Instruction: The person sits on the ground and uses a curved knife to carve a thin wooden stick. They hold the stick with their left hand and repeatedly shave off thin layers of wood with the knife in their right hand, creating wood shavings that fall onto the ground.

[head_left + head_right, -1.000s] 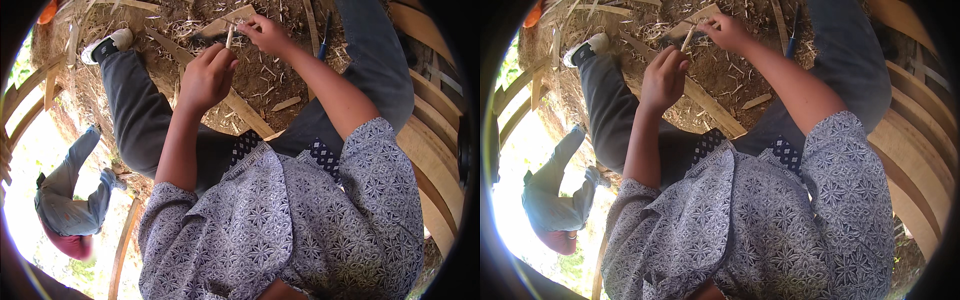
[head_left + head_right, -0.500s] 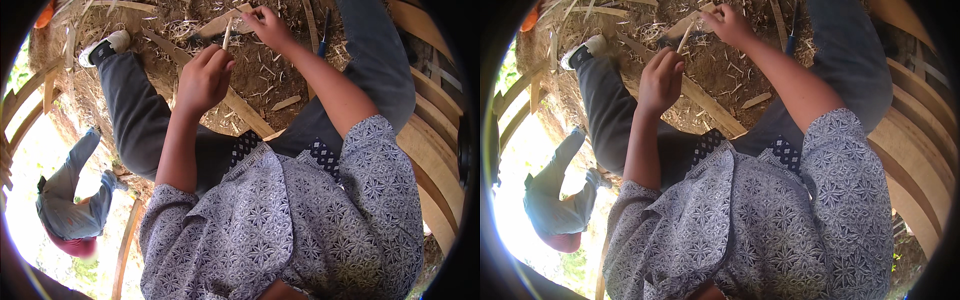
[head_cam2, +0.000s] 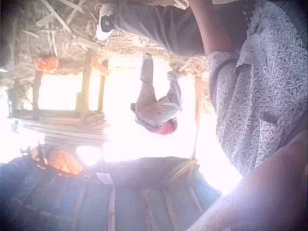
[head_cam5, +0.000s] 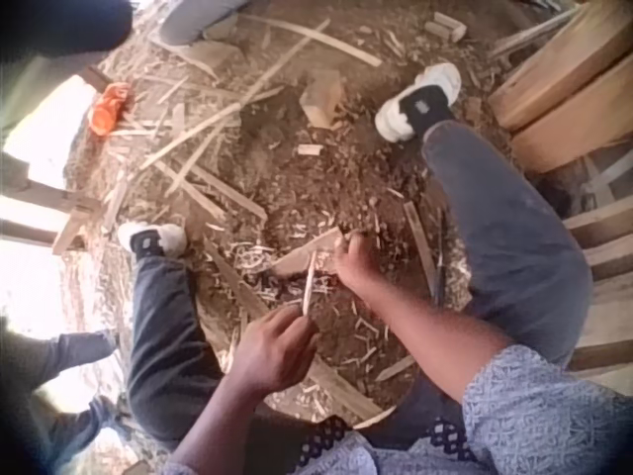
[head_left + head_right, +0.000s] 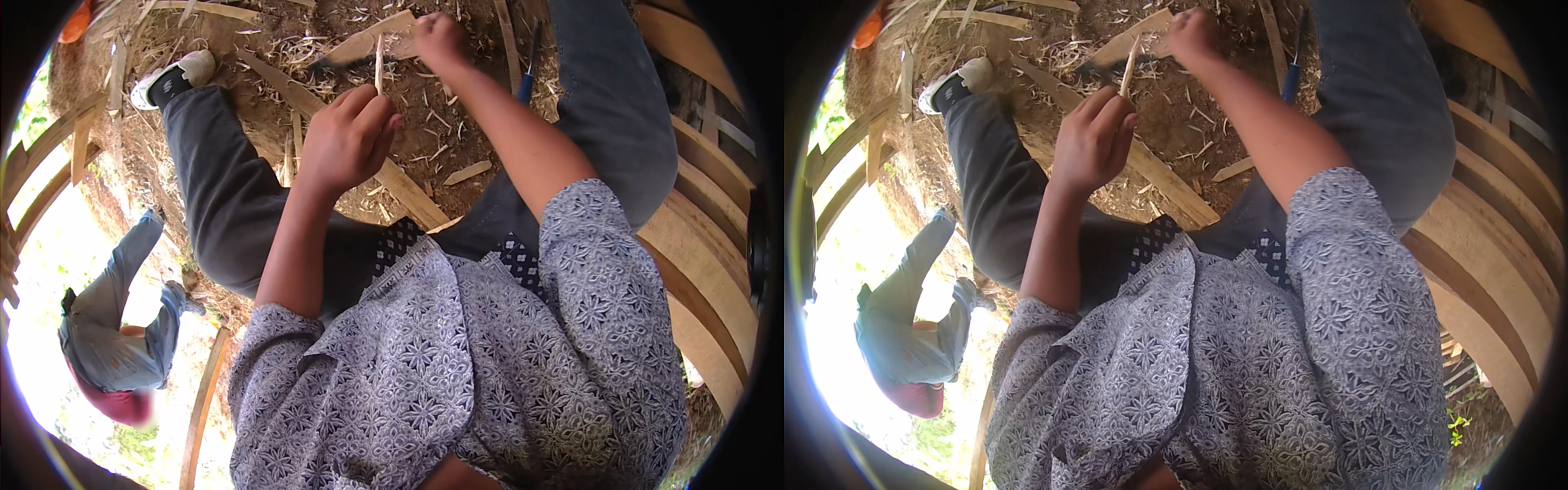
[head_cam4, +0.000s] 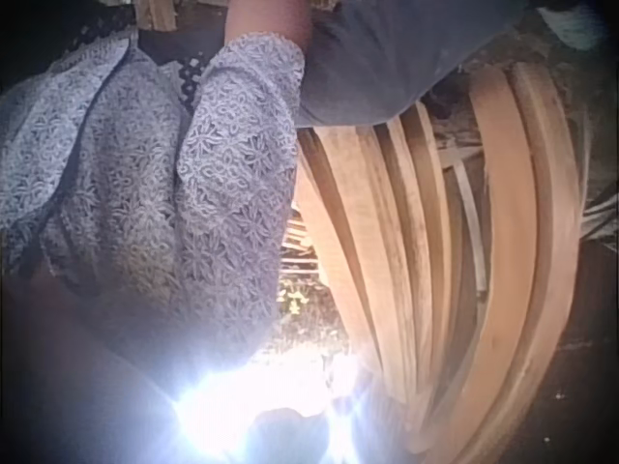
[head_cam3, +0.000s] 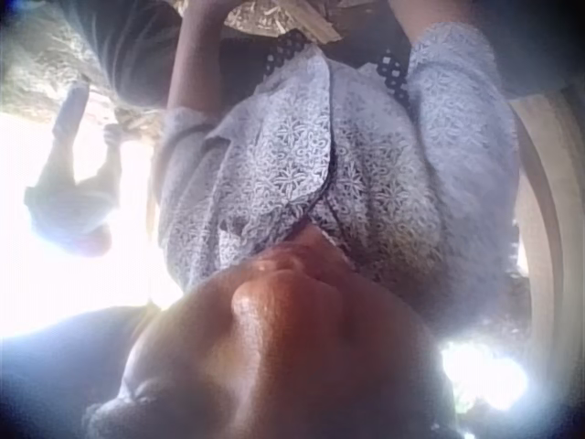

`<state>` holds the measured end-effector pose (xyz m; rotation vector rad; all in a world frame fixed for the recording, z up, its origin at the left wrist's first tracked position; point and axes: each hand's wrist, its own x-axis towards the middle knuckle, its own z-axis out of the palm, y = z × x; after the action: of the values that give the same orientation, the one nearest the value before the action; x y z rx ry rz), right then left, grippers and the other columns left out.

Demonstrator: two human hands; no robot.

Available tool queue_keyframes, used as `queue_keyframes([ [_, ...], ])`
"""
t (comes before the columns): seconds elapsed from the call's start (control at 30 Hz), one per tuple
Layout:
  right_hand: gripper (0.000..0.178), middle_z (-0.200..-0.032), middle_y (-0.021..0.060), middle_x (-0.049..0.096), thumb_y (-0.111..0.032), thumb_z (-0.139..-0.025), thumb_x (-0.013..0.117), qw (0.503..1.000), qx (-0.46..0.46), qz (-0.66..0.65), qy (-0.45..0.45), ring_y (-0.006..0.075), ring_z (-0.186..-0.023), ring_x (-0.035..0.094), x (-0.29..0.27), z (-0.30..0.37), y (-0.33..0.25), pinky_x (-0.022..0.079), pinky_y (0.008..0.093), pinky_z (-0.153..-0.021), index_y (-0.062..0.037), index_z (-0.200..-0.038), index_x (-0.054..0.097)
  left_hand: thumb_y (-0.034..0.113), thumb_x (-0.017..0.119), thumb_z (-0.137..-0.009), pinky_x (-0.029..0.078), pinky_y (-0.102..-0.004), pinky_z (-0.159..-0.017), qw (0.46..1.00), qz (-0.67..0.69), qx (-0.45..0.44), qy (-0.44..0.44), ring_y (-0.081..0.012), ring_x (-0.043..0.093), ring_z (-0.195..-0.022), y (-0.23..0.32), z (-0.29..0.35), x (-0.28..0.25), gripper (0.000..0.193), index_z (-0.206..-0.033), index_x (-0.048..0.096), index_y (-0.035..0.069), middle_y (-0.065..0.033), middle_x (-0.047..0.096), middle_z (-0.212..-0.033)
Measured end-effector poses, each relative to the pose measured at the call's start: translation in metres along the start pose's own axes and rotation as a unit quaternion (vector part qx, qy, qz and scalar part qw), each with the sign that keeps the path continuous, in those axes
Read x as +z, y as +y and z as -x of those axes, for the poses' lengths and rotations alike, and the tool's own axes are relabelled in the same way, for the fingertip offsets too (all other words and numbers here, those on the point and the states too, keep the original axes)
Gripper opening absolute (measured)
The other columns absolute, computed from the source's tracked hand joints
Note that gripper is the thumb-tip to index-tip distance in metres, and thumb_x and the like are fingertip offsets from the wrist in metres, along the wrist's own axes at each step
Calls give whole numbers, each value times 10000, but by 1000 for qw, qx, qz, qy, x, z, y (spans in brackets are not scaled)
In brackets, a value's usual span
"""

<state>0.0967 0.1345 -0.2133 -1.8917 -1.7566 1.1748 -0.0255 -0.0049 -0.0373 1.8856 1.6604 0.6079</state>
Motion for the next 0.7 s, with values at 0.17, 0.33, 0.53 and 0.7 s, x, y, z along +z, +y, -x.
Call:
queue_keyframes([
  [0.17, 354, -980, 125, 699, -258, -893, 720, 985, -112, 46, 120, 269, -763, 644, 25, -32, 44, 541, 416, -682, -67, -1177, 627, 76, 628, -913, 479, -455, -624, 1000, 7, 3, 10, -354, 588, -724, -1, -2, 2, 61, -922, 572, 54, -124, 525, -816],
  [0.33, 309, -771, 20, 619, -372, -1003, 619, 965, -55, -137, -216, 131, -624, 575, -42, 32, -12, 471, 318, -574, -85, -1116, 634, 74, 622, -915, 481, -450, -627, 1000, 6, 3, 27, -351, 590, -733, -2, -2, 0, 60, -947, 574, 58, -116, 528, -824],
  [0.53, 351, -668, -4, 584, -429, -976, 660, 924, -116, -135, -337, 87, -605, 494, -62, 50, -15, 418, 303, -585, -94, -1078, 635, 70, 615, -917, 479, -455, -641, 1000, 5, 2, 22, -359, 588, -750, -4, -3, -3, 51, -946, 576, 56, -121, 529, -839],
  [0.7, 280, -607, -41, 520, -357, -975, 693, 912, -127, -169, -351, 51, -563, 412, -52, 41, -8, 354, 276, -532, -85, -988, 627, 67, 600, -928, 470, -463, -652, 1000, 5, -11, 25, -378, 576, -754, -5, -3, -6, 44, -948, 572, 40, -134, 521, -843],
])
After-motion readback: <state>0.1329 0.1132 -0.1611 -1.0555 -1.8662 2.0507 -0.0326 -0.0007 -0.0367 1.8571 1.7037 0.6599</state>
